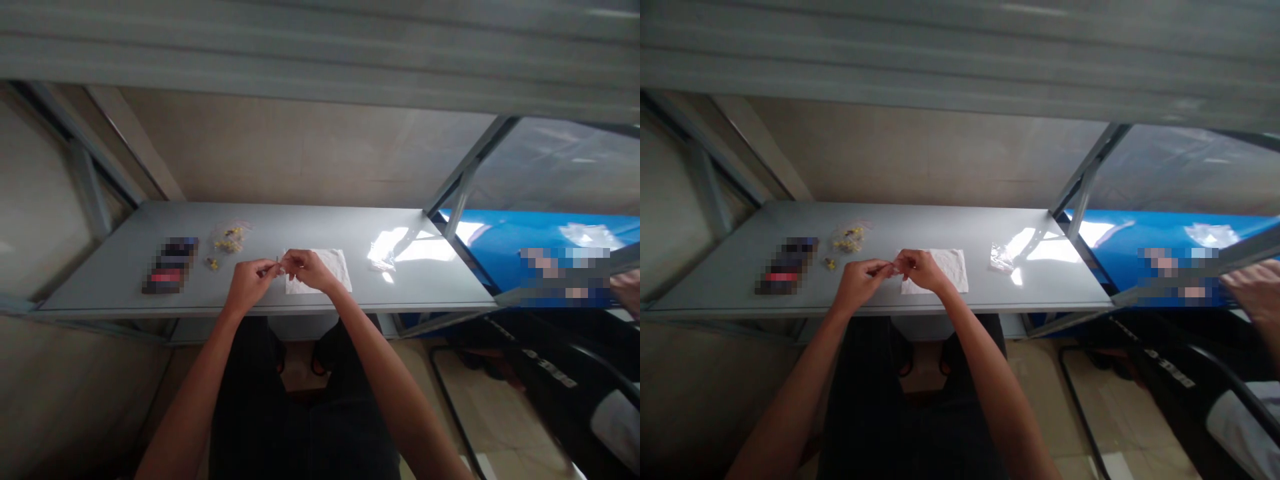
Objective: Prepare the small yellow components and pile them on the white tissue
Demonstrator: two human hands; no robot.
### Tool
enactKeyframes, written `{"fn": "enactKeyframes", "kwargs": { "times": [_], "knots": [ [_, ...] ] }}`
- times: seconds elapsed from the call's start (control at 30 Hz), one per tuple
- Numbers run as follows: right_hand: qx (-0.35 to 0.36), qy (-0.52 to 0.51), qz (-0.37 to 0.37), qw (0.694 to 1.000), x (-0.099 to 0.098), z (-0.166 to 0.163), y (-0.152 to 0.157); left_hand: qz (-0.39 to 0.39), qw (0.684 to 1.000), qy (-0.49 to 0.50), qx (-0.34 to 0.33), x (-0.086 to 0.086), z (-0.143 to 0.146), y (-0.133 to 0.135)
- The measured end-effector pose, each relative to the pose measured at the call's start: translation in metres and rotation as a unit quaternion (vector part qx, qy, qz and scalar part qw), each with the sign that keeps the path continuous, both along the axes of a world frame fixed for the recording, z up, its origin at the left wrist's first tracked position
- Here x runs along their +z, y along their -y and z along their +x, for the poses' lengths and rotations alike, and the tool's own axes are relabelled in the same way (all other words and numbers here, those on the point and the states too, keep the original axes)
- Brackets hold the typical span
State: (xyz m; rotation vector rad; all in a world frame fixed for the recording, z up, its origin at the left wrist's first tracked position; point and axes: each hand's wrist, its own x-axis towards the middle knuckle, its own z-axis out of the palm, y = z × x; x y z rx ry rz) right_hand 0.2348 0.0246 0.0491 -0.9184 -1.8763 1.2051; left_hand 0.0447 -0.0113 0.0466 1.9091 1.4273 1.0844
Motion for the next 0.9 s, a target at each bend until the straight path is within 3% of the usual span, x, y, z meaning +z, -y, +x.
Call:
{"fn": "enactKeyframes", "kwargs": {
  "times": [0.2, 0.33, 0.5, 0.63, 0.77, 0.9],
  "knots": [
    [-0.109, 0.129, 0.101, 0.980, 0.009, -0.008, 0.008, 0.038, 0.984, -0.135, 0.112, 0.000, 0.013, 0.002],
    [-0.170, 0.133, 0.095, 0.972, 0.009, -0.005, 0.014, 0.084, 0.969, -0.164, 0.162, 0.002, 0.016, 0.001],
    [-0.149, -0.061, 0.000, 0.987, 0.007, -0.002, 0.016, 0.078, 0.991, -0.003, 0.109, 0.000, 0.015, -0.004],
    [-0.106, -0.193, -0.050, 0.974, 0.005, -0.005, 0.011, -0.046, 0.972, 0.215, 0.081, -0.011, 0.014, -0.019],
    [-0.144, -0.196, -0.026, 0.970, -0.002, 0.002, 0.008, -0.160, 0.926, 0.342, 0.017, -0.018, 0.013, -0.033],
    [-0.199, -0.111, 0.056, 0.972, -0.011, 0.021, 0.007, -0.158, 0.926, 0.342, 0.024, -0.018, 0.016, -0.040]
  ]
}}
